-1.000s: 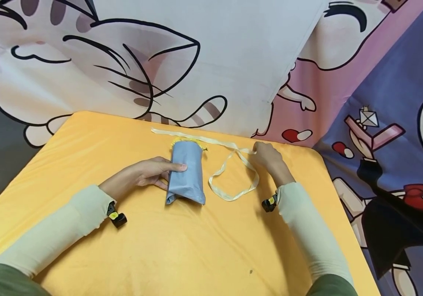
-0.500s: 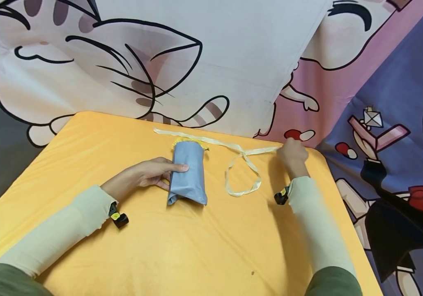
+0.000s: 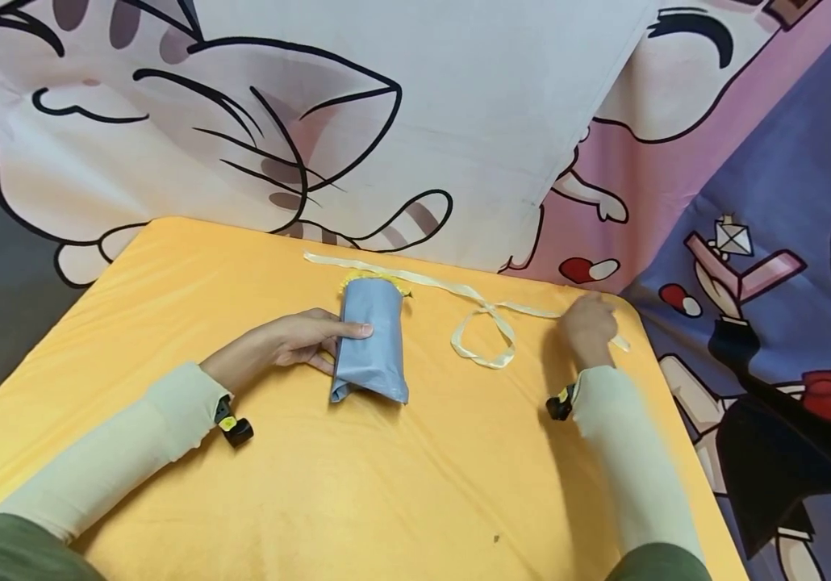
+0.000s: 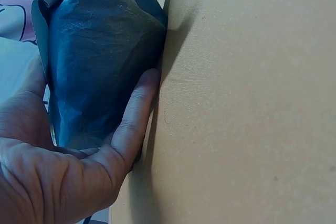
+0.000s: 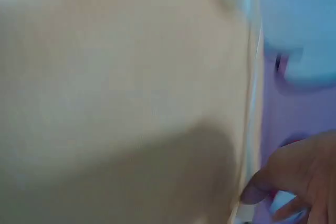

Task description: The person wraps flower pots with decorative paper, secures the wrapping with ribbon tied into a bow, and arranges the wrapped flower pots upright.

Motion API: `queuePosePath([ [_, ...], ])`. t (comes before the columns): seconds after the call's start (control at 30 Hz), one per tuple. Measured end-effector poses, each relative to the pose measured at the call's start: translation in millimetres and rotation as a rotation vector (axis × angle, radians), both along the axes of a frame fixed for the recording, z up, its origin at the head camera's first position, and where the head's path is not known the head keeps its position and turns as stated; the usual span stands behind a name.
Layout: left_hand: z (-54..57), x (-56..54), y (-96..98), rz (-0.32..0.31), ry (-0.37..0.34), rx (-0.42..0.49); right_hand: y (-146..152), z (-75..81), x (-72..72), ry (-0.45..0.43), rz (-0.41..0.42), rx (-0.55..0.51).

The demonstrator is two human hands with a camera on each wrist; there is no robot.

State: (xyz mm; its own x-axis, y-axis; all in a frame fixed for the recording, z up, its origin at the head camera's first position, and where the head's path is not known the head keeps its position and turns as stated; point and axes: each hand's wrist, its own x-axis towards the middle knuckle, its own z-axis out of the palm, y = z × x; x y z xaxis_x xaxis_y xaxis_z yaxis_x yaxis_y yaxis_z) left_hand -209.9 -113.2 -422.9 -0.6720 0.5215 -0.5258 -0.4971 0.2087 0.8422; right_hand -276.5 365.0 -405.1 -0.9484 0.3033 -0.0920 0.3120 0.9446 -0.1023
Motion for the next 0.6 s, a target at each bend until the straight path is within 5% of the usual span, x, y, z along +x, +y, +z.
queuePosePath([
  [0.13,0.4,-1.4,-0.7,-0.009,0.001,-0.005,-69,7.6,20.8,0.215,0.16,-0.156],
  [0.2,0.6,-1.3,-1.2,-0.007,0.005,-0.006,-104,13.1,33.8,0.207,0.266,-0.296],
  [0.3,2.2,-1.3,-2.0,0.0,0.012,-0.022,-148,18.8,51.4,0.015,0.371,-0.597],
  [0.4,3.4,-1.9,-1.8,0.003,0.011,-0.033,-178,18.9,64.7,-0.217,0.381,-0.803],
  [0.6,2.2,-5.1,-0.7,0.01,0.005,-0.052,-210,14.0,77.8,-0.472,0.449,-0.958],
])
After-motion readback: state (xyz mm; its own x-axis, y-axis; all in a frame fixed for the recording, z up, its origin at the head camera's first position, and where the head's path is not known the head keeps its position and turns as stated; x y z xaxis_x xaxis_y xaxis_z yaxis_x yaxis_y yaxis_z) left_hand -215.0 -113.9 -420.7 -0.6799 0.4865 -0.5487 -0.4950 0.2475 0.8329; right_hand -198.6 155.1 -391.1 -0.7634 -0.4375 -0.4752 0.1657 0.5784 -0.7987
